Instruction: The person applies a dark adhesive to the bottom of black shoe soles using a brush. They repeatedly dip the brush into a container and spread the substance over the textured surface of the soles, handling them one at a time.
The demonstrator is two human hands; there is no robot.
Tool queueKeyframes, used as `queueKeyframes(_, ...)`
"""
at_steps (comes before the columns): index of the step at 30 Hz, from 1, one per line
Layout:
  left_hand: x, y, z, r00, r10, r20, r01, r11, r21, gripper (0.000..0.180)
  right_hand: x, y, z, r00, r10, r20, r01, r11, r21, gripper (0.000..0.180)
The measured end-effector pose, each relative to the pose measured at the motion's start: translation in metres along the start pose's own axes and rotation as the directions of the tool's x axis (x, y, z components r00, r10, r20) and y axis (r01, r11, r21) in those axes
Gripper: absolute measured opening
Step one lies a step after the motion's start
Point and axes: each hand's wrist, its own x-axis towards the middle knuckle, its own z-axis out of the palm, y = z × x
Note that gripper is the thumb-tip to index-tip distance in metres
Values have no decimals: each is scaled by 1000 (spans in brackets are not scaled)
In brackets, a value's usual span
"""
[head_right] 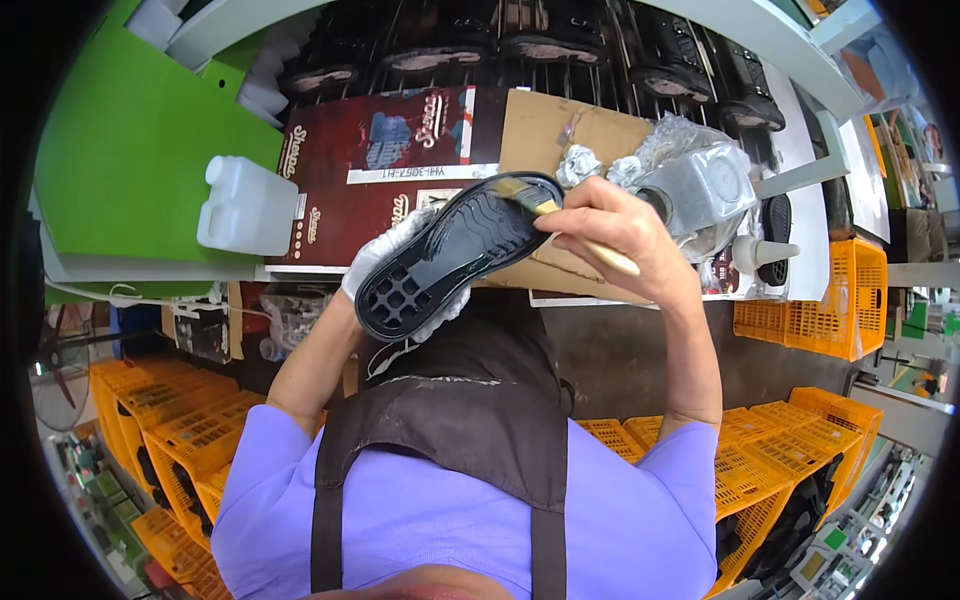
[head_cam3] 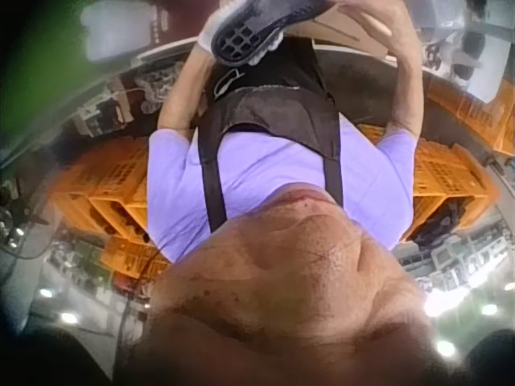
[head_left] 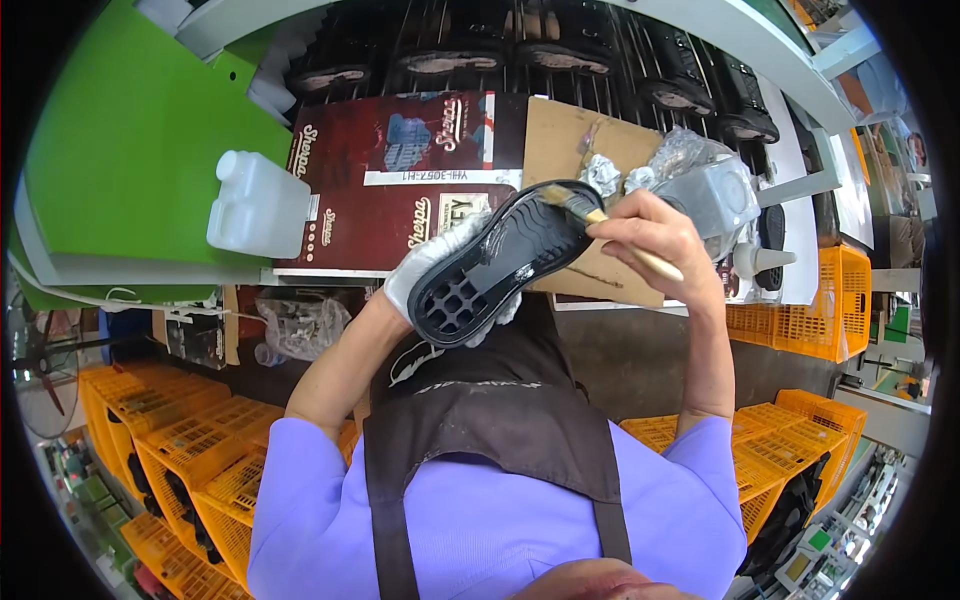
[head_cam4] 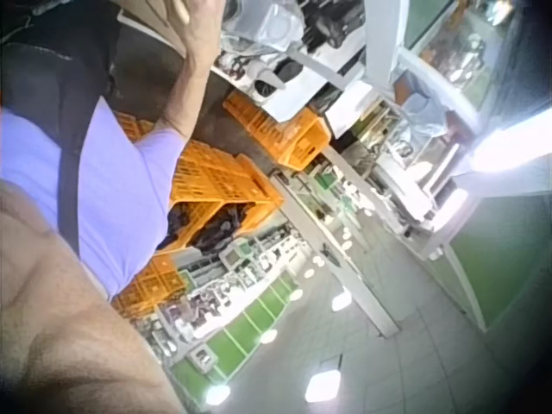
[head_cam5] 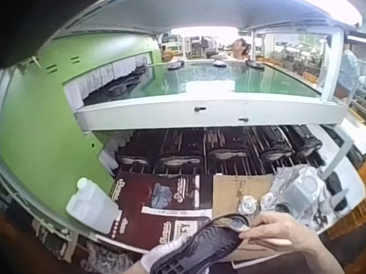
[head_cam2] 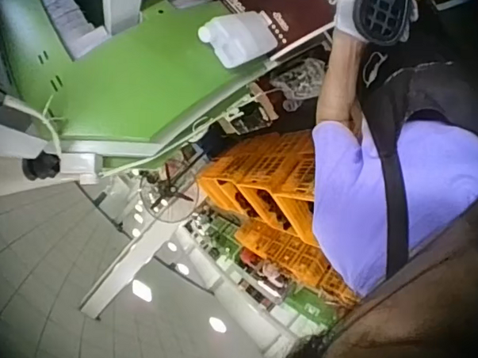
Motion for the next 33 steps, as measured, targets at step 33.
queueKeyframes(33, 11, -17, -39, 910, 400, 110, -403, 787, 467, 51, 6, -17, 40, 828, 549, -110, -390, 707, 590, 13)
